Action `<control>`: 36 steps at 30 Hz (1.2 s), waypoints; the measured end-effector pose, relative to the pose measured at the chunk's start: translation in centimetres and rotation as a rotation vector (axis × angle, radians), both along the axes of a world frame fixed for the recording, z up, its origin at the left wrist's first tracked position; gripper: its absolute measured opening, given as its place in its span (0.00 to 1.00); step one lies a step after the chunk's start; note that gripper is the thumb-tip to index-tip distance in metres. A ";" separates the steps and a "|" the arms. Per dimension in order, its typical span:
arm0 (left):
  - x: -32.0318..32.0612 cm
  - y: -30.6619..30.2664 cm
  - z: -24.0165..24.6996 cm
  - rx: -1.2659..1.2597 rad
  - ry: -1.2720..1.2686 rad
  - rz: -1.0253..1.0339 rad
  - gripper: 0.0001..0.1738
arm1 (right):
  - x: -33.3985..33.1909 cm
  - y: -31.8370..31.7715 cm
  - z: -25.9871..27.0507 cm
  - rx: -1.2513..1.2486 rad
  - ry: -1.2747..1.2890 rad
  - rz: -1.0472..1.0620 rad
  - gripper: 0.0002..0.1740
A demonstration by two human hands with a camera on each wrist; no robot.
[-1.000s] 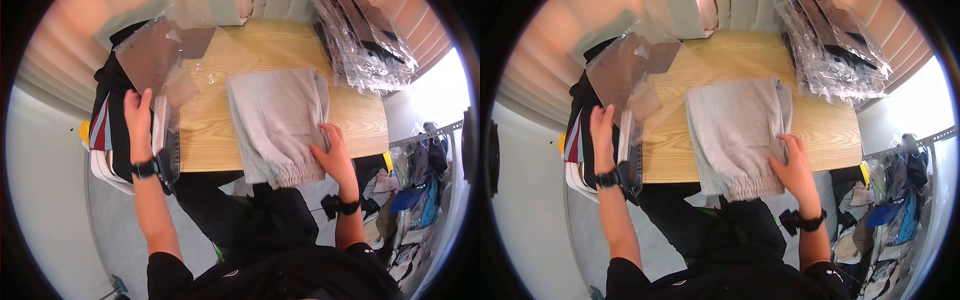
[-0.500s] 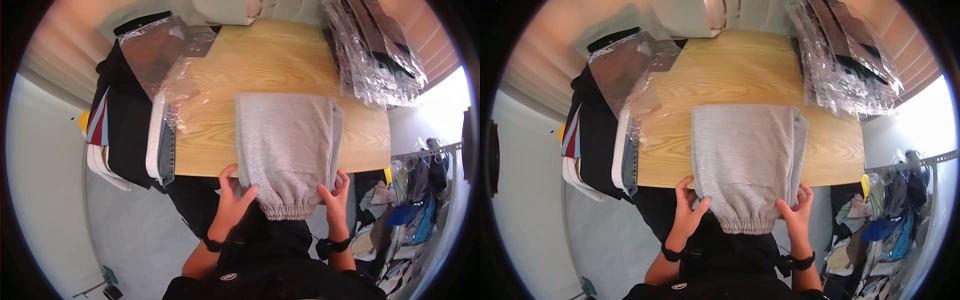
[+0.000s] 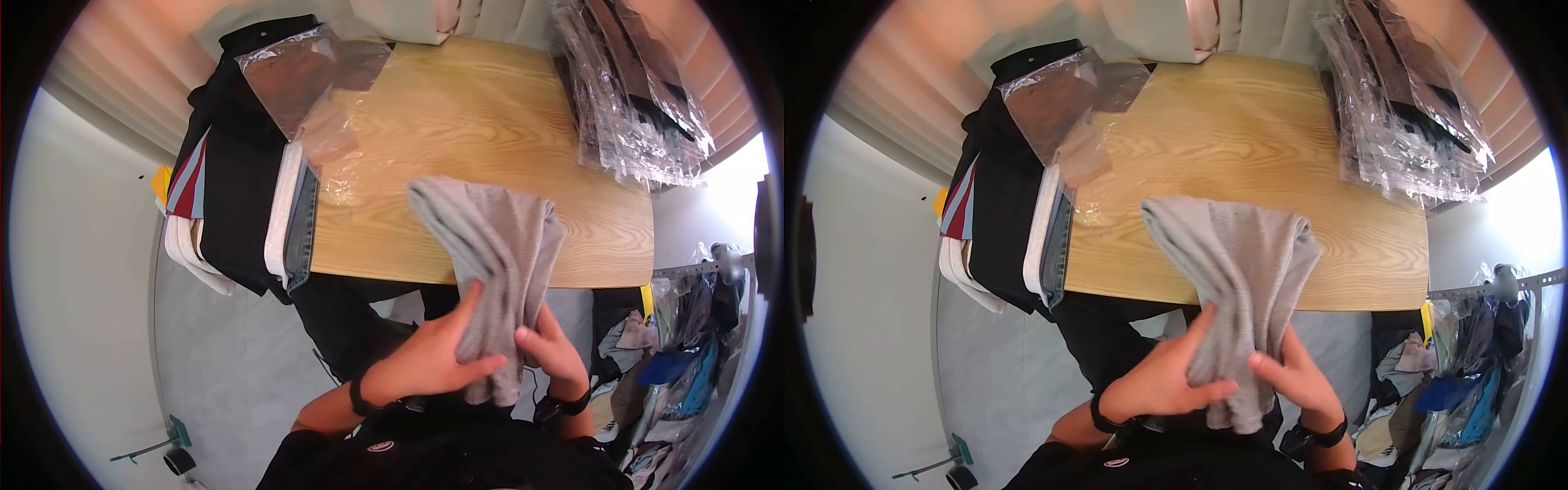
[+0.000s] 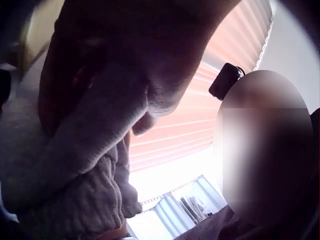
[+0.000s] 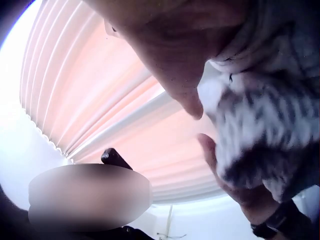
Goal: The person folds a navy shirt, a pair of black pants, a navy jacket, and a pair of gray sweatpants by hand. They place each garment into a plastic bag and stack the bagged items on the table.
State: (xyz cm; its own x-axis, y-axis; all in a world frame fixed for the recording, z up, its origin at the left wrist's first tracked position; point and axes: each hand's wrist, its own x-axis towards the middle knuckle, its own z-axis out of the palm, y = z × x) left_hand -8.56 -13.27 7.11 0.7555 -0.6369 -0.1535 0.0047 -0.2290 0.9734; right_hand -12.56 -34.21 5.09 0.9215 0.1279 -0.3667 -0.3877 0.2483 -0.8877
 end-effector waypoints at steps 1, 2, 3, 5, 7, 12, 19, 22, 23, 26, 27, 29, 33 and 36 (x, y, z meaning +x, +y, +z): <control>-0.1 -0.5 0.2 0.044 -0.063 -0.096 0.55 | -0.2 0.2 0.1 -0.098 -0.144 0.111 0.41; -0.2 -1.0 -0.2 -0.052 -0.062 -0.138 0.54 | -0.4 0.2 0.1 -0.087 -0.081 0.173 0.45; -0.1 -1.1 -0.7 -0.053 -0.052 -0.138 0.54 | -0.4 0.1 0.3 -0.085 -0.071 0.174 0.45; 0.5 -1.1 -1.6 -0.187 -0.194 -0.284 0.50 | 0.1 -0.2 0.9 -0.003 0.078 0.193 0.44; 1.4 -0.7 -0.8 -0.209 -0.102 -0.275 0.41 | 0.0 -0.3 0.3 0.019 0.071 0.137 0.40; 7.1 2.0 -1.2 0.319 -0.446 0.067 0.18 | -0.4 -0.4 -0.8 -0.084 -0.109 0.024 0.36; 10.8 3.8 -5.9 0.696 -1.059 0.283 0.26 | -0.7 -1.9 -0.7 -0.484 -0.234 0.040 0.35; 10.2 3.5 -4.4 0.545 -0.933 0.114 0.24 | -1.0 -3.1 -1.3 -0.446 -0.232 0.086 0.35; 10.0 3.3 -3.8 0.517 -0.890 0.047 0.23 | -1.1 -3.7 -1.5 -0.402 -0.211 0.146 0.35; 10.1 3.0 -3.2 0.640 -0.970 0.069 0.21 | -1.2 -4.1 -1.5 -0.399 -0.208 0.209 0.35; 10.2 2.9 -3.2 0.681 -1.016 0.116 0.22 | -1.0 -4.1 -1.5 -0.388 -0.230 0.223 0.35; 10.8 3.3 -4.7 0.672 -1.029 0.129 0.21 | -0.9 -4.1 -1.3 -0.423 -0.245 0.250 0.34; 11.2 3.3 -4.9 0.626 -0.970 0.178 0.22 | -0.8 -4.0 -1.3 -0.441 -0.275 0.303 0.35; 11.1 3.4 -4.2 0.627 -1.002 0.230 0.21 | -0.7 -3.7 -1.0 -0.500 -0.279 0.298 0.35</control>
State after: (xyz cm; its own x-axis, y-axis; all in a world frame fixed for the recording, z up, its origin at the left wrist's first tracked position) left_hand 2.53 -9.90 2.90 0.8025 -0.4959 0.3317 -0.5867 -0.7570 0.2877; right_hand -13.21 -37.91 4.10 0.9421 0.2690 -0.2000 -0.1139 -0.3043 -0.9457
